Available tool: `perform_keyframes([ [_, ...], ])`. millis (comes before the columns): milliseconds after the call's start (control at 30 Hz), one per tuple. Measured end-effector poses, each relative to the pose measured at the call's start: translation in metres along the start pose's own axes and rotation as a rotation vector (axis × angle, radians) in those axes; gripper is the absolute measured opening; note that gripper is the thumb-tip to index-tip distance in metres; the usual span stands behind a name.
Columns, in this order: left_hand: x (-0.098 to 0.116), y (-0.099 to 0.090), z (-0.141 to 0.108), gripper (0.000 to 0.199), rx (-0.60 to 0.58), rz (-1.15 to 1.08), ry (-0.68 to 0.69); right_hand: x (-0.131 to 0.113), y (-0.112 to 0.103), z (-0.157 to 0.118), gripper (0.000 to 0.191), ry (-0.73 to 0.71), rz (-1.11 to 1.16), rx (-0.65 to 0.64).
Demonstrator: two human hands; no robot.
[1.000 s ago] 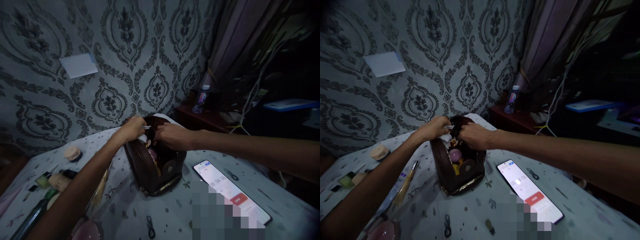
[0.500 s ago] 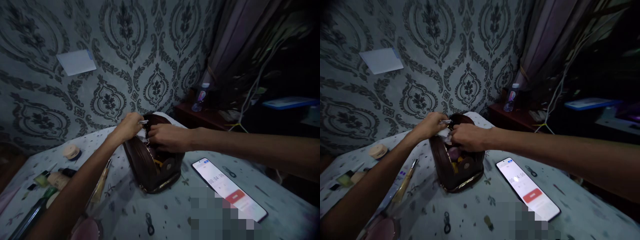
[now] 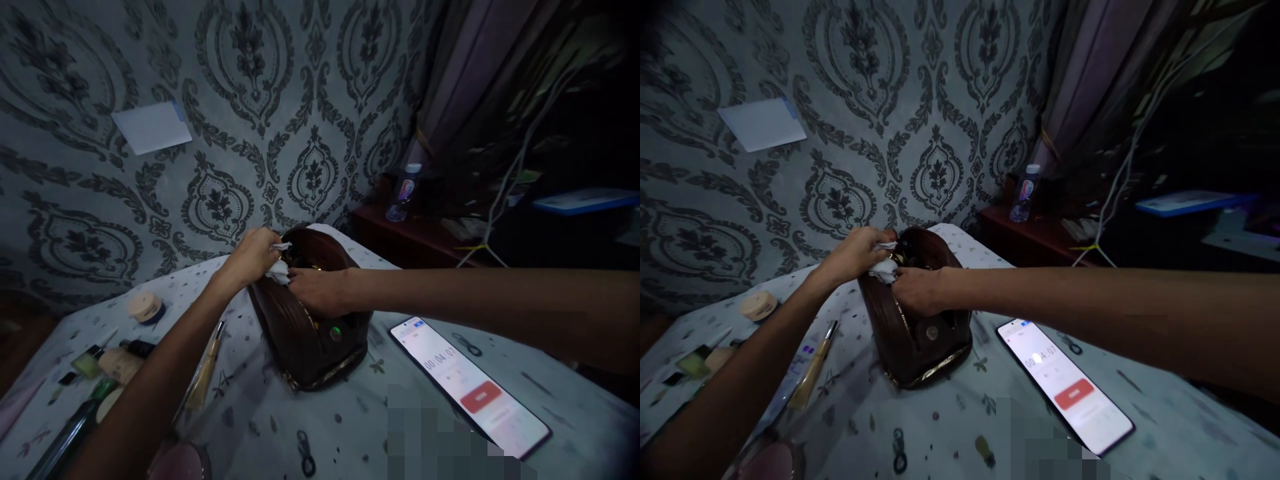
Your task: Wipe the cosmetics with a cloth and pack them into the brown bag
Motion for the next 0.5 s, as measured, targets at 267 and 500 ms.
perform_keyframes([
  [267, 0.002, -0.002, 0.0, 0.024, -0.006, -0.015, 0.02, 0.014, -0.021, -0.023, 0.017, 0.112, 0.103, 0.013],
  [500, 0.001, -0.005, -0.003, 0.031, 0.046, -0.1, 0.062, 0.044, -0.028, -0.068, 0.009, 0.363, -0.104, 0.067],
])
Point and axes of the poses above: each hand's wrist, its own z-axis towards the middle knuckle, its own y-axis out of the palm, x = y × z, the point moved 7 cm from there along z, towards the middle knuckle, and after that the axes turned 3 degrees about -z, right-handed, at the moved point
